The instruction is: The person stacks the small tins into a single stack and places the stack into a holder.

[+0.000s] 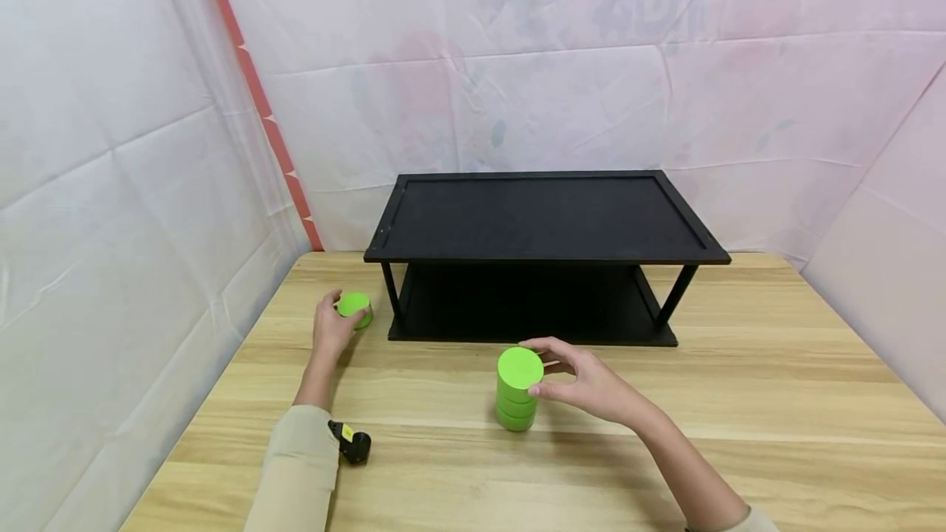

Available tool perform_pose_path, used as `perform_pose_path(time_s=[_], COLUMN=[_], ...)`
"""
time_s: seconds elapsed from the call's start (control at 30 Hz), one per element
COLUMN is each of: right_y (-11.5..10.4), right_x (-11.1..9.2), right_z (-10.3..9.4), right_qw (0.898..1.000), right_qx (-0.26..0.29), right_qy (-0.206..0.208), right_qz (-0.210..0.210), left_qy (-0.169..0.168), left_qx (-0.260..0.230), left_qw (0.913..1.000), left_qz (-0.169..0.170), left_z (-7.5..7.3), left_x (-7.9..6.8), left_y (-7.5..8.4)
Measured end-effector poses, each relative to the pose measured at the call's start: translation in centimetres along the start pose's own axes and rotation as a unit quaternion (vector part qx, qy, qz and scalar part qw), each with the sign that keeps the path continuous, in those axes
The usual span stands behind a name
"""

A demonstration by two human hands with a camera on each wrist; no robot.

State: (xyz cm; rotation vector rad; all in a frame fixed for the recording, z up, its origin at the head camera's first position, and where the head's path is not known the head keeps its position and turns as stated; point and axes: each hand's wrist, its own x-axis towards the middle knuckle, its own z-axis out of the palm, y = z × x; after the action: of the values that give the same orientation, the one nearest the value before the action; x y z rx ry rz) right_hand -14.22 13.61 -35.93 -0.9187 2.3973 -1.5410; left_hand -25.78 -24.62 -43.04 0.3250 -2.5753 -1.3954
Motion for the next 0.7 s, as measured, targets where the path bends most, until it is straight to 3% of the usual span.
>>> perform_pose_path(time_s=[0.13,0.4,0.7], right_y=[0.1,3.1,3.3], right_x=[-0.1,0.1,0.1], right_z=[0.0,0.0,0.0], right_qw=[1.000,1.000,1.000], right_qx=[0.002,-0.004,-0.001], right_qy=[0.002,0.001,-0.001], right_qz=[0.001,-0.010,-0.009], left_qy=[-0.008,-0.013,-0.005], left_qx=[-0.005,0.005,-0.003], left_qw=[1.0000,0.9999,0.9999], left_qz=[-0.001,-0.004,-0.013], left_z=[0.2,0.3,0.5], left_x=[0.1,0.4,0.2], left_y=[-0.5,-0.9,-1.2])
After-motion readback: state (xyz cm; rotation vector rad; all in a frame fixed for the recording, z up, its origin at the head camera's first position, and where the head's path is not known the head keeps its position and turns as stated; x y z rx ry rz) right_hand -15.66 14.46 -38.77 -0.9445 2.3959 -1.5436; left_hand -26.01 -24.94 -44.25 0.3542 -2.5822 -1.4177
